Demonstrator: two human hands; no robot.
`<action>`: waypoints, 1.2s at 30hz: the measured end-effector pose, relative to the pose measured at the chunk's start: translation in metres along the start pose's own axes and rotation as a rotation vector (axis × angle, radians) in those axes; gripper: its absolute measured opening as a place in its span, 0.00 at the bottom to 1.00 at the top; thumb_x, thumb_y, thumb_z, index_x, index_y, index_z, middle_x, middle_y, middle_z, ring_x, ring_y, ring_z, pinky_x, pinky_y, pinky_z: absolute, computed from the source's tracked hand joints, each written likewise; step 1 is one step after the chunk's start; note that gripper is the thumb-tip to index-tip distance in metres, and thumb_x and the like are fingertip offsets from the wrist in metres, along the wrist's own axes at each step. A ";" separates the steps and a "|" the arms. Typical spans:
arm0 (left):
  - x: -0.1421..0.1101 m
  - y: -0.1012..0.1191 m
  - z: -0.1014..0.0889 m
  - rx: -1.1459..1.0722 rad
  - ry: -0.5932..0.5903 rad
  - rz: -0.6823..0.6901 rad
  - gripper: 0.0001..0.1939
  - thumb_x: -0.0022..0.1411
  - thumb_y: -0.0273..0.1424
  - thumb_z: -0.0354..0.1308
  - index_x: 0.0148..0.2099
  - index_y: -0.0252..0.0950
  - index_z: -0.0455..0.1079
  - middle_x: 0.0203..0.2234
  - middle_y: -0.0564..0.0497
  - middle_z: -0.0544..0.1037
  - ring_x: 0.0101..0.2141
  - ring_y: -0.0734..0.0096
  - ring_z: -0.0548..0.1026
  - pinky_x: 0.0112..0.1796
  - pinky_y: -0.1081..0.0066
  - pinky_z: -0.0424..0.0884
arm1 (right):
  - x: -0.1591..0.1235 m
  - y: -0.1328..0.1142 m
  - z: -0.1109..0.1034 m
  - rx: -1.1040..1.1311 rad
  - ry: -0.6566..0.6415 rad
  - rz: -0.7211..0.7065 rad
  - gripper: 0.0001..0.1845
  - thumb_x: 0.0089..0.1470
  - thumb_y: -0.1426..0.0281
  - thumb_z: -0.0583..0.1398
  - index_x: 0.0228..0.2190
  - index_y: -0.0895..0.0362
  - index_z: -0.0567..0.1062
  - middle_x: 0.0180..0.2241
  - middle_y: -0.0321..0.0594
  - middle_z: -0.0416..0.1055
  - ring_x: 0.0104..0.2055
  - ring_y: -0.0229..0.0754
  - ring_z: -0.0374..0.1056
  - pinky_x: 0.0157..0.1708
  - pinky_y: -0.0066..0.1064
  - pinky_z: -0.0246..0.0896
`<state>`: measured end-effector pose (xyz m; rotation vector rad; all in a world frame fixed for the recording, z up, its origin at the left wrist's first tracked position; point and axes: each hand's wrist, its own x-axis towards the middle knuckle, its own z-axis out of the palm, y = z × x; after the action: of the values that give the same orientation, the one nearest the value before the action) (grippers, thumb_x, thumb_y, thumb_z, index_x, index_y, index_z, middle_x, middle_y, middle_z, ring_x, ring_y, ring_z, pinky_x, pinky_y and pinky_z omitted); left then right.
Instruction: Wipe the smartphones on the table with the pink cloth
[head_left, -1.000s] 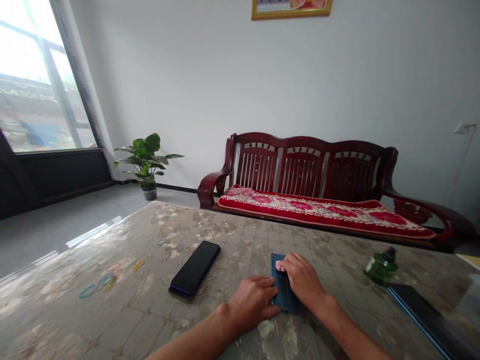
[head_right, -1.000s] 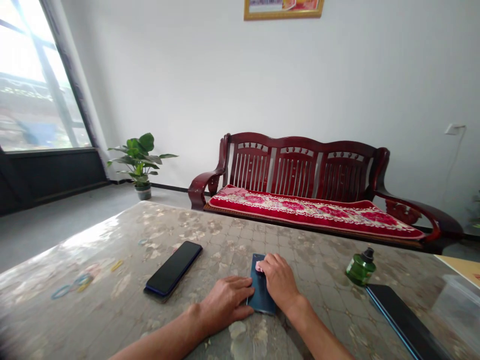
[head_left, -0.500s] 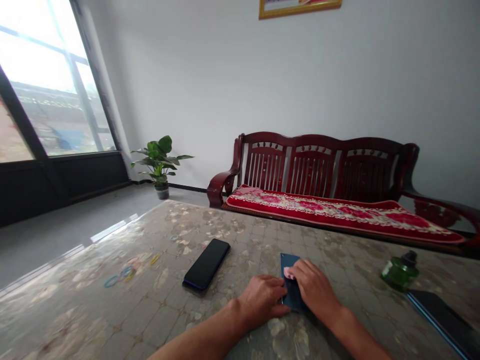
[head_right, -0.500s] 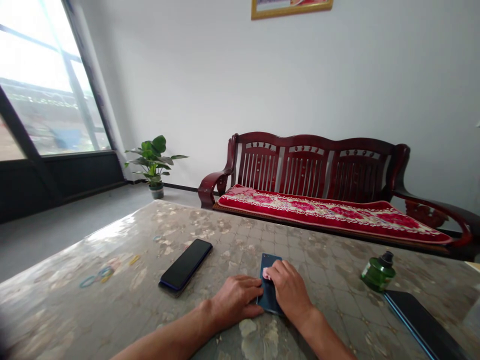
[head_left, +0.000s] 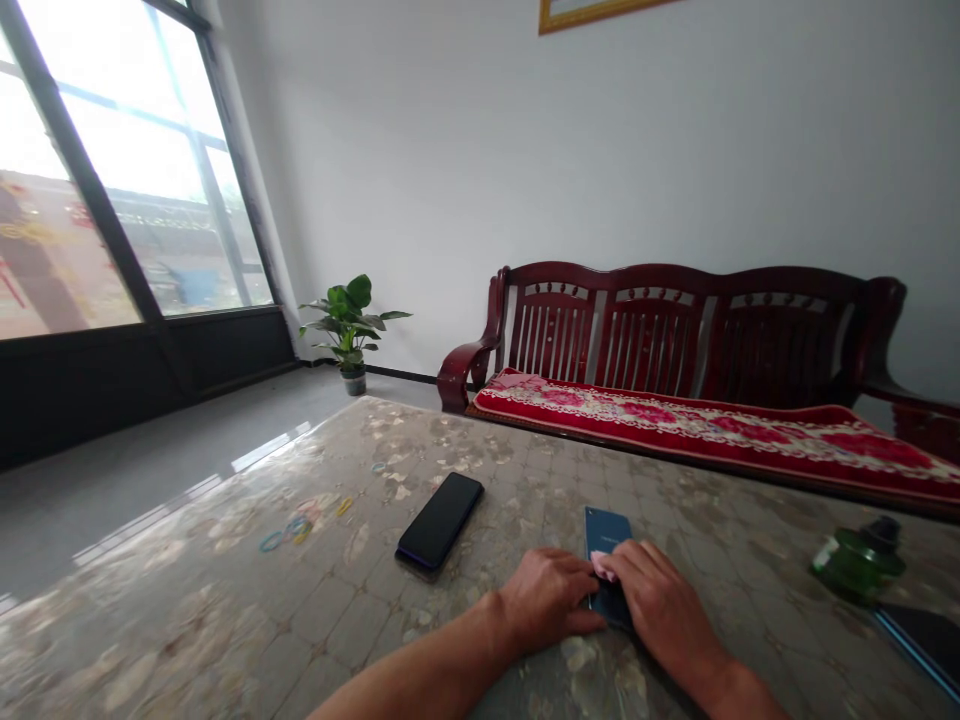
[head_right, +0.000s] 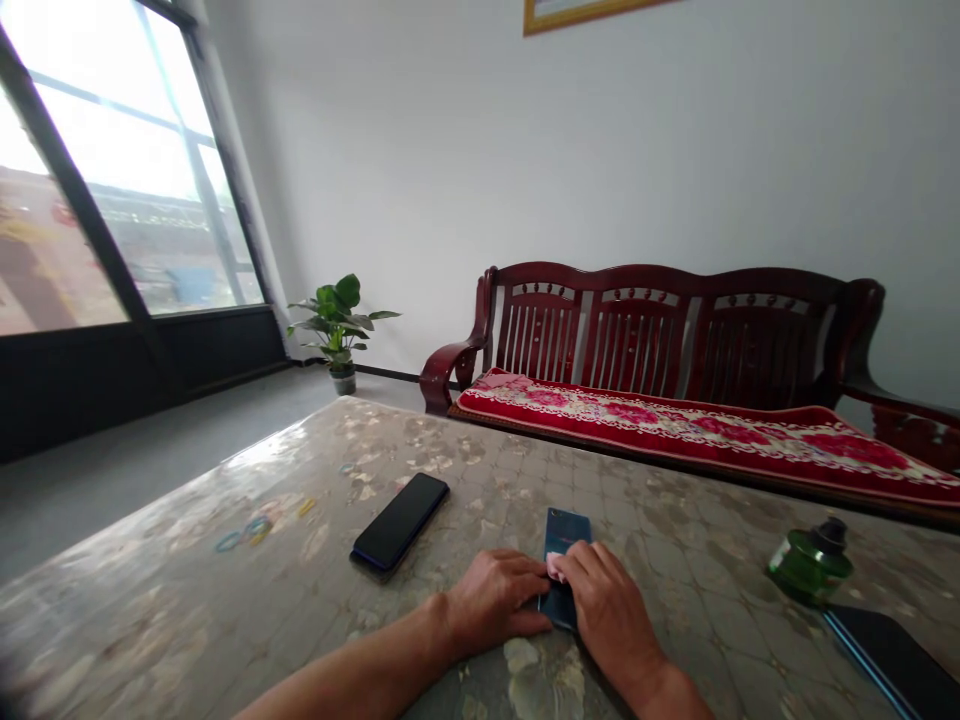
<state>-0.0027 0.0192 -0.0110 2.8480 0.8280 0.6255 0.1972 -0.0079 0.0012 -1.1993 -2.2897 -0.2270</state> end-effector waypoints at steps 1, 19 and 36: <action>0.000 0.000 0.000 -0.004 0.002 0.003 0.13 0.61 0.40 0.64 0.42 0.37 0.74 0.42 0.50 0.80 0.41 0.65 0.79 0.45 0.72 0.70 | 0.000 0.001 0.001 0.000 0.006 -0.001 0.13 0.63 0.75 0.50 0.38 0.53 0.74 0.33 0.39 0.69 0.35 0.44 0.63 0.38 0.35 0.55; -0.001 -0.003 0.000 -0.084 0.045 -0.025 0.13 0.57 0.36 0.68 0.44 0.38 0.75 0.41 0.51 0.81 0.42 0.66 0.79 0.46 0.73 0.69 | 0.000 -0.006 -0.013 0.124 -0.134 0.039 0.15 0.60 0.80 0.50 0.33 0.53 0.74 0.33 0.38 0.68 0.38 0.43 0.63 0.38 0.34 0.54; -0.002 -0.004 0.000 -0.023 0.043 -0.025 0.15 0.54 0.41 0.70 0.40 0.37 0.75 0.34 0.52 0.80 0.38 0.65 0.78 0.40 0.73 0.70 | 0.012 0.006 -0.005 0.063 -0.039 0.053 0.15 0.61 0.78 0.49 0.34 0.54 0.74 0.32 0.39 0.68 0.36 0.43 0.62 0.38 0.34 0.54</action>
<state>-0.0059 0.0214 -0.0126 2.8082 0.8559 0.6906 0.1990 0.0021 0.0114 -1.2409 -2.2772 -0.1127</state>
